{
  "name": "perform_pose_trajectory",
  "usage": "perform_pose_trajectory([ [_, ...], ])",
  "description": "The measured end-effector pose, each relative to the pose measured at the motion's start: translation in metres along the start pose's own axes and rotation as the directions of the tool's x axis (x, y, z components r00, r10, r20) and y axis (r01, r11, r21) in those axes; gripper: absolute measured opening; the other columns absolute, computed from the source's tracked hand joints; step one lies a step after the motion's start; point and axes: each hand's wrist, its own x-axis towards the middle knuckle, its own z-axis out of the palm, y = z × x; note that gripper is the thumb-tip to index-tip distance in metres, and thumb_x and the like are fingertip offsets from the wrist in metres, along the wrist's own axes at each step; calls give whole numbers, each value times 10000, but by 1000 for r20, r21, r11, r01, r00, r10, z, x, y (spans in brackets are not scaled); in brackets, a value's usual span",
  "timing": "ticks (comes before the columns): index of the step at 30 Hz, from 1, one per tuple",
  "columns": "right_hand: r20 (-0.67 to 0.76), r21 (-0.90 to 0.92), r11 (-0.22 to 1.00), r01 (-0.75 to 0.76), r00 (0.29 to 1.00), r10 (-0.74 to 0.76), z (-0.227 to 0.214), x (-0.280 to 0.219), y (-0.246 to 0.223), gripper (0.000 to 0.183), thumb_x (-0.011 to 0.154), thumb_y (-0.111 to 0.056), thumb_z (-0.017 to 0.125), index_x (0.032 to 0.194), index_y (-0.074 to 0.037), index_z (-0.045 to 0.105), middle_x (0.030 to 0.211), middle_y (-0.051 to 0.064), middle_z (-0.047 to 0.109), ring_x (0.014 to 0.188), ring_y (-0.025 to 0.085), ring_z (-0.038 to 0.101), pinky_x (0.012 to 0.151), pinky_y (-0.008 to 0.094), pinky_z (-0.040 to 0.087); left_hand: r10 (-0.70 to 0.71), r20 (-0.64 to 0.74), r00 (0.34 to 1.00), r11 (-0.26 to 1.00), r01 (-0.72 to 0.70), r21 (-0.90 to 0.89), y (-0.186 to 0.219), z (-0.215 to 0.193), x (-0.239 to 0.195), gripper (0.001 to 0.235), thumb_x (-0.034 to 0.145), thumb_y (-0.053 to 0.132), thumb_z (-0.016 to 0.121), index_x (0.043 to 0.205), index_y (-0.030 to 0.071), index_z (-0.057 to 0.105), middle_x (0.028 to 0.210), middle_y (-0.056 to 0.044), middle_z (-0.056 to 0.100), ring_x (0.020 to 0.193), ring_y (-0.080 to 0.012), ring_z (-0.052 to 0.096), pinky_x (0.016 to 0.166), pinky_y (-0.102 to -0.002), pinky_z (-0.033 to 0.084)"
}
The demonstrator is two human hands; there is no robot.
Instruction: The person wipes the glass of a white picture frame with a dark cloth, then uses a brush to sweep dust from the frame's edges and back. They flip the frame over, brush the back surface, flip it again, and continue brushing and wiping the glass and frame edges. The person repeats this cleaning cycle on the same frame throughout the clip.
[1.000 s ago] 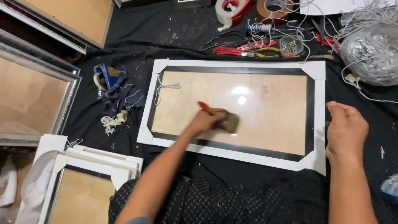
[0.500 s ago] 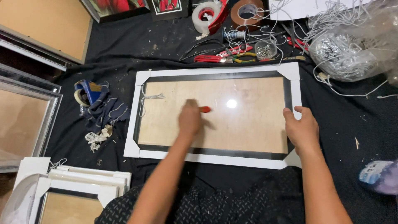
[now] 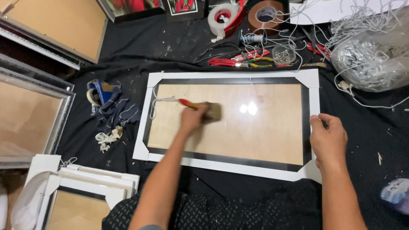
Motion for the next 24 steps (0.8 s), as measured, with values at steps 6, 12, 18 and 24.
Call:
perform_pose_trajectory([
  [6,106,-157,983,-93,988,110,14,10,6,579,1033,-293,589,1472,80,522,1392,370,534,1274,557,522,948,682,463,186,-639,746,732,329,597,-103,-176,21,291,933,278,621,1037,64,789,873,-190,739,880,-415,738,782,-540,604],
  [12,192,-311,934,-177,951,244,17,9,8,741,881,-121,502,1594,1,340,1476,334,496,1357,506,493,1041,652,437,353,-298,887,660,-10,751,-24,-30,11,309,1040,228,500,1177,98,745,946,-232,735,941,-438,734,830,-545,582],
  [18,134,-267,941,-207,959,249,-6,-4,-19,724,889,-9,431,1593,68,279,1472,406,443,1374,561,439,1058,684,410,683,-40,729,704,-643,302,94,211,-46,407,965,295,646,1302,72,687,1022,-188,709,998,-406,710,833,-504,598],
  [24,139,-265,943,-200,960,243,-4,5,-5,736,870,-5,421,1588,75,278,1480,403,447,1380,543,445,1058,690,418,379,159,912,926,-375,-54,140,191,-92,404,905,412,678,1241,196,741,986,-133,772,1007,-340,744,833,-443,611],
])
